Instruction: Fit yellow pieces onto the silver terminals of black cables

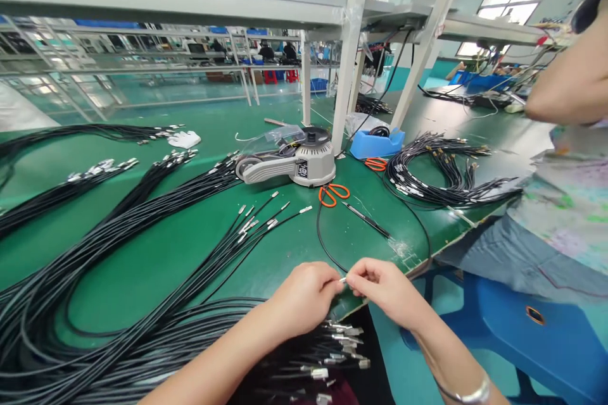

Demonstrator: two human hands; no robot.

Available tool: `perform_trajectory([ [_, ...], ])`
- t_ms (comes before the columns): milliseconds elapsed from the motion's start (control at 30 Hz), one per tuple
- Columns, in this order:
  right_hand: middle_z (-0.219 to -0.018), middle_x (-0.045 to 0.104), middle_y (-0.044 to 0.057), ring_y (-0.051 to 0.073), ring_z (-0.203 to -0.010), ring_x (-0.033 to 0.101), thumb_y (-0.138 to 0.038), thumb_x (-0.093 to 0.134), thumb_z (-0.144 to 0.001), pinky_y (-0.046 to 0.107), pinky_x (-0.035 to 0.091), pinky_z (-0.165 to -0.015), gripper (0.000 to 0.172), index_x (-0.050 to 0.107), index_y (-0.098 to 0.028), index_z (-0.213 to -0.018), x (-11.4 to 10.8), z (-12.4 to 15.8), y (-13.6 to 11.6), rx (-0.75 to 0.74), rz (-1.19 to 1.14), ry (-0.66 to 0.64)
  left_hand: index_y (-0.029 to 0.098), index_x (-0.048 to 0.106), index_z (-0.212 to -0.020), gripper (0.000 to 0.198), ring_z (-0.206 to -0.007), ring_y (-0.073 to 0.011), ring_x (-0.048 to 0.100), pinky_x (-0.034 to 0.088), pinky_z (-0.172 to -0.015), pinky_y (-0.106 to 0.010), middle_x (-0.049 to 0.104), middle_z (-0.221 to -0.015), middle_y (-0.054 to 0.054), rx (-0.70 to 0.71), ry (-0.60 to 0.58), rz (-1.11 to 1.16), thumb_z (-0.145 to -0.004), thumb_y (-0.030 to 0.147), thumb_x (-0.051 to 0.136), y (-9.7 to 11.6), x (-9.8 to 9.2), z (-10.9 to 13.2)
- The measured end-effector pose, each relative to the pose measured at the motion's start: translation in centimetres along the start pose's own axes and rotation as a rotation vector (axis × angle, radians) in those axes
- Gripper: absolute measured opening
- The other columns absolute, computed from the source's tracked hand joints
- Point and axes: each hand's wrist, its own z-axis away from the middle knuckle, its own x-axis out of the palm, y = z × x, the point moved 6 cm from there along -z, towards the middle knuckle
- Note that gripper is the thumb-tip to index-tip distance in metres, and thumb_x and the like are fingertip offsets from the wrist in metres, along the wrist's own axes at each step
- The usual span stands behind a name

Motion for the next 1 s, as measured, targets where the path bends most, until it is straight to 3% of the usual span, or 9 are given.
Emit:
perform_trajectory([
  [100,-0.067,0.059,0.001,0.015,-0.066,0.054,-0.033,0.057,-0.080,0.026,0.041,-0.062,0.018,0.059,-0.017,-0.070,-0.6,1.5,0.7,0.035,0.019,-0.012,0.021,0.068,-0.086,0.031,-0.079,-0.0144,0.061,0.044,-0.074,-0.022,0.068,-0.083,-0.002,0.032,0.090,-0.150,-0.092,0.033,0.040,-1.3,-2.9,-1.3],
  [167,-0.066,0.060,0.001,0.015,-0.064,0.053,-0.031,0.057,-0.079,0.025,0.040,-0.059,0.017,0.061,-0.018,-0.069,-0.7,2.7,1.3,0.063,0.107,-0.093,0.019,0.066,-0.092,0.029,-0.091,-0.0171,0.058,0.042,-0.085,-0.026,0.065,-0.093,-0.005,-0.067,0.267,-0.321,-0.092,0.029,0.038,-3.4,-5.6,-3.0],
  [233,-0.064,0.060,0.001,0.015,-0.061,0.052,-0.030,0.057,-0.079,0.025,0.038,-0.055,0.018,0.062,-0.019,-0.066,-1.0,3.6,2.1,0.094,0.208,-0.166,0.013,0.063,-0.101,0.026,-0.102,-0.0244,0.053,0.038,-0.092,-0.035,0.060,-0.101,-0.013,-0.135,0.338,-0.385,-0.090,0.022,0.041,-5.4,-7.0,-4.9],
  [400,-0.073,0.063,0.003,0.019,-0.072,0.058,-0.038,0.051,-0.085,0.028,0.043,-0.066,0.026,0.063,-0.019,-0.073,-3.8,3.1,2.2,0.073,0.188,-0.019,0.013,0.063,-0.084,0.019,-0.099,-0.0281,0.051,0.037,-0.090,-0.042,0.059,-0.094,-0.015,-0.185,0.355,-0.455,-0.086,0.018,0.045,-8.3,-7.1,-8.3],
  [567,-0.073,0.065,0.004,0.018,-0.071,0.059,-0.043,0.055,-0.084,0.029,0.045,-0.068,0.028,0.064,-0.017,-0.075,-5.4,0.2,0.6,0.020,0.066,0.005,0.017,0.061,-0.085,0.018,-0.086,-0.0221,0.057,0.043,-0.080,-0.035,0.062,-0.085,-0.008,-0.139,0.358,-0.401,-0.086,0.016,0.043,-7.2,-7.3,-7.4],
  [700,-0.074,0.066,0.004,0.015,-0.066,0.059,-0.042,0.060,-0.080,0.027,0.047,-0.064,0.027,0.066,-0.015,-0.081,-6.7,-4.3,-2.7,-0.088,-0.045,0.017,0.022,0.052,-0.117,0.032,-0.097,-0.0154,0.058,0.046,-0.084,-0.027,0.063,-0.107,-0.005,-0.046,0.435,-0.282,-0.093,0.023,0.032,-3.6,-8.4,-3.8],
  [800,-0.078,0.068,0.005,0.013,-0.066,0.060,-0.037,0.065,-0.077,0.026,0.048,-0.061,0.025,0.067,-0.015,-0.086,-9.5,-10.0,-6.3,-0.154,-0.021,0.149,0.026,0.061,-0.112,0.031,-0.091,-0.0159,0.061,0.048,-0.083,-0.026,0.066,-0.099,-0.003,0.011,0.550,-0.005,-0.092,0.034,0.038,-1.7,-8.6,-0.4],
  [933,-0.080,0.068,0.006,0.012,-0.068,0.061,-0.029,0.069,-0.077,0.025,0.049,-0.064,0.017,0.067,-0.012,-0.076,-12.6,-19.3,-11.2,-0.120,0.060,0.204,0.029,0.070,-0.100,0.026,-0.077,-0.0169,0.063,0.051,-0.070,-0.023,0.068,-0.084,-0.003,0.028,0.604,0.207,-0.086,0.038,0.051,-2.5,-7.5,1.6],
  [1000,-0.089,0.066,0.007,0.014,-0.074,0.062,-0.028,0.063,-0.084,0.029,0.052,-0.068,0.018,0.065,-0.011,-0.088,-13.4,-23.4,-13.0,-0.050,0.111,0.194,0.028,0.072,-0.092,0.024,-0.069,-0.0169,0.062,0.052,-0.065,-0.023,0.067,-0.076,-0.003,0.019,0.608,0.312,-0.082,0.041,0.055,-3.8,-6.8,1.4],
])
